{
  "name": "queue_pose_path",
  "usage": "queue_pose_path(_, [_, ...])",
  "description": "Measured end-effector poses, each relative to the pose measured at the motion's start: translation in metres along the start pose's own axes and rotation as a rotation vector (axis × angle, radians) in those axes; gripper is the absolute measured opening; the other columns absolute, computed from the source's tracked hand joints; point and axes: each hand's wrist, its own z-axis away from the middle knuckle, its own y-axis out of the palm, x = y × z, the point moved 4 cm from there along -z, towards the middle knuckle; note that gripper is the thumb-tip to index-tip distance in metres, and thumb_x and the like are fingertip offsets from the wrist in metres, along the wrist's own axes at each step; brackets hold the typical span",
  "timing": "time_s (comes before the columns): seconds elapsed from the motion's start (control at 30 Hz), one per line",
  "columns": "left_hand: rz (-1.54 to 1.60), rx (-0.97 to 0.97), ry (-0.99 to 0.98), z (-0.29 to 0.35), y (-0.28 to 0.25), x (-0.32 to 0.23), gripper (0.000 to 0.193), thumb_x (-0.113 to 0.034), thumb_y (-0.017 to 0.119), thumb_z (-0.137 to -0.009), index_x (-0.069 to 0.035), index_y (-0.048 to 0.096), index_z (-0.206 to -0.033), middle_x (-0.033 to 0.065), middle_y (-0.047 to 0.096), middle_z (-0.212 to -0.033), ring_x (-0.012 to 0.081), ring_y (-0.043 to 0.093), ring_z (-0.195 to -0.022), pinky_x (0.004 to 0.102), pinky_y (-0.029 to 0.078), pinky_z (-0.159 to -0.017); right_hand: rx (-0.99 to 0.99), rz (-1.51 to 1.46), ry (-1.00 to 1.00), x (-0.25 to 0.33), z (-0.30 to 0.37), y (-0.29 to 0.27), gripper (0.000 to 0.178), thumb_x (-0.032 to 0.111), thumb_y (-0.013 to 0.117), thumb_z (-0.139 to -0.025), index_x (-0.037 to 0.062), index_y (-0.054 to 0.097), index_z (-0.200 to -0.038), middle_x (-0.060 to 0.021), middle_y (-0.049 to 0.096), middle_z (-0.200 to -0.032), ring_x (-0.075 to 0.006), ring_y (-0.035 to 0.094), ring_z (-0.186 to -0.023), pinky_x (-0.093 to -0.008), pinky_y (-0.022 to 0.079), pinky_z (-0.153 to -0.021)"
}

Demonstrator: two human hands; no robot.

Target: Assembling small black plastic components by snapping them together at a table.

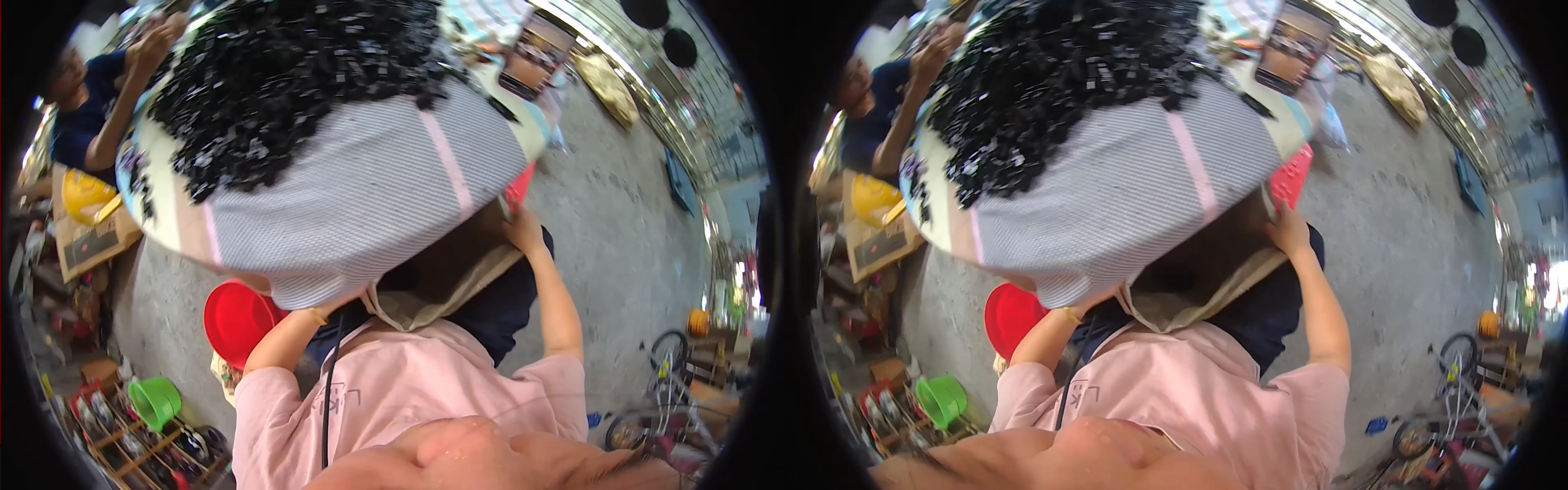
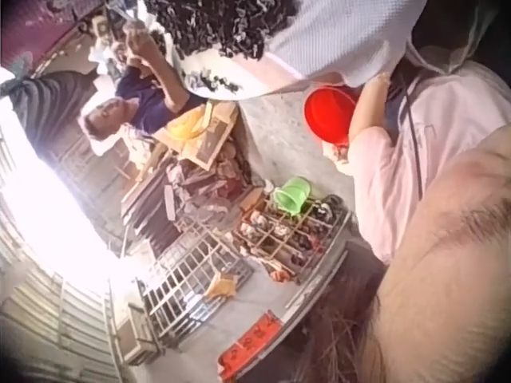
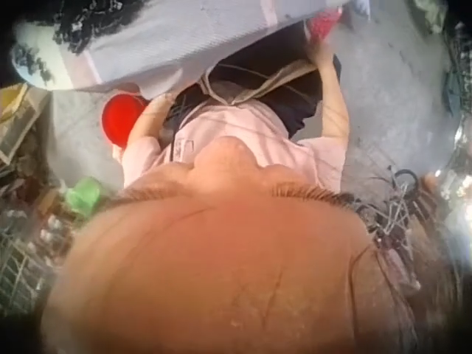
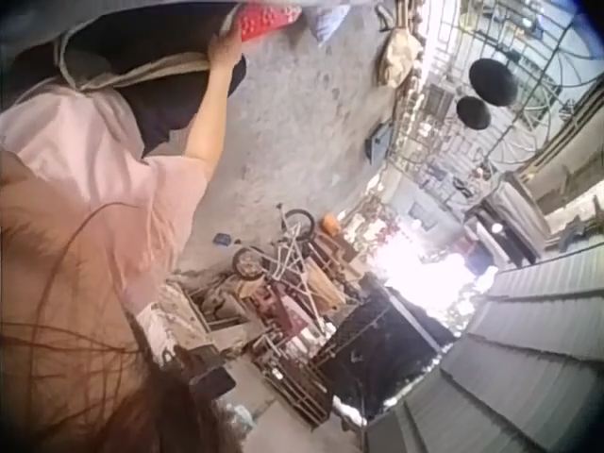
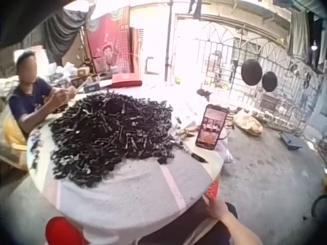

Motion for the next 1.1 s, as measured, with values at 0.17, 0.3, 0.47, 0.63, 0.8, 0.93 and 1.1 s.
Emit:
queue_pose_path(0.17, [-0.308, 0.198, 0.148, 0.053, -0.045, -0.048, 0.039, -0.023, 0.053, -0.086, 0.000, 0.048, -0.117, 0.0194, 0.053, -0.109, 0.0334, 0.053, -0.101, 0.0386, 0.042, -0.087, 0.045, -0.052, -0.138, 0.074, 0.029, -0.016, 0.048, 0.019, 0.059, -0.072, 0.0045, 0.047, -0.117, -0.0248, 0.060, -0.091, -0.0415, 0.058, -0.087, -0.0490, 0.046, -0.074])
queue_pose_path(0.3, [0.158, 0.280, 0.223, 0.082, -0.150, -0.087, 0.024, -0.017, 0.060, -0.084, -0.003, 0.062, -0.104, 0.0086, 0.066, -0.090, 0.0232, 0.064, -0.081, 0.0312, 0.050, -0.072, 0.081, 0.093, -0.017, 0.062, 0.034, -0.021, 0.059, 0.034, 0.062, -0.077, 0.0016, 0.043, -0.123, -0.0238, 0.059, -0.101, -0.0397, 0.057, -0.092, -0.0466, 0.047, -0.074])
queue_pose_path(0.47, [-0.874, -1.118, -0.289, 0.091, -0.292, 0.018, 0.031, -0.021, 0.063, -0.080, 0.001, 0.059, -0.102, 0.0129, 0.062, -0.083, 0.0270, 0.060, -0.073, 0.0367, 0.048, -0.070, 0.040, 0.090, -0.133, 0.086, 0.028, -0.024, 0.063, 0.035, 0.065, -0.076, 0.0023, 0.043, -0.126, -0.0246, 0.053, -0.114, -0.0411, 0.053, -0.100, -0.0457, 0.047, -0.077])
queue_pose_path(0.63, [-0.913, -1.027, -0.557, 0.078, -0.315, 0.073, 0.022, -0.014, 0.061, -0.078, -0.001, 0.058, -0.094, 0.0196, 0.061, -0.092, 0.0363, 0.057, -0.087, 0.0423, 0.046, -0.078, -0.212, 0.083, -0.309, 0.120, 0.055, -0.072, 0.048, 0.022, 0.068, -0.071, 0.0025, 0.053, -0.112, -0.0222, 0.049, -0.120, -0.0402, 0.052, -0.100, -0.0441, 0.046, -0.080])
queue_pose_path(0.8, [-0.488, -1.116, 0.094, 0.031, -0.239, -0.043, 0.022, 0.003, 0.058, -0.079, -0.001, 0.062, -0.101, 0.0101, 0.063, -0.090, 0.0173, 0.060, -0.070, 0.0245, 0.048, -0.064, -0.012, -0.794, -0.333, 0.157, 0.080, -0.100, 0.025, 0.003, 0.063, -0.079, -0.0015, 0.061, -0.104, -0.0085, 0.065, -0.081, -0.0108, 0.063, -0.073, -0.0222, 0.050, -0.065])
queue_pose_path(0.93, [-0.318, -0.288, 0.660, -0.019, -0.114, -0.155, 0.031, 0.005, 0.064, -0.064, -0.007, 0.061, -0.092, 0.0063, 0.062, -0.087, 0.0203, 0.060, -0.075, 0.0281, 0.047, -0.061, 0.367, -1.444, -0.403, 0.192, 0.092, -0.093, 0.057, 0.013, 0.057, -0.086, 0.0023, 0.030, -0.135, -0.0135, 0.054, -0.108, -0.0109, 0.055, -0.070, -0.0219, 0.047, -0.067])
queue_pose_path(1.1, [-0.513, -0.020, 0.941, -0.063, -0.046, -0.175, 0.037, -0.015, 0.057, -0.074, -0.003, 0.050, -0.108, 0.0078, 0.054, -0.097, 0.0199, 0.056, -0.082, 0.0305, 0.046, -0.070, 0.067, -1.259, -0.405, 0.175, 0.084, -0.096, 0.024, -0.006, 0.050, -0.085, -0.0036, 0.051, -0.109, -0.0101, 0.062, -0.086, -0.0148, 0.062, -0.072, -0.0257, 0.051, -0.063])
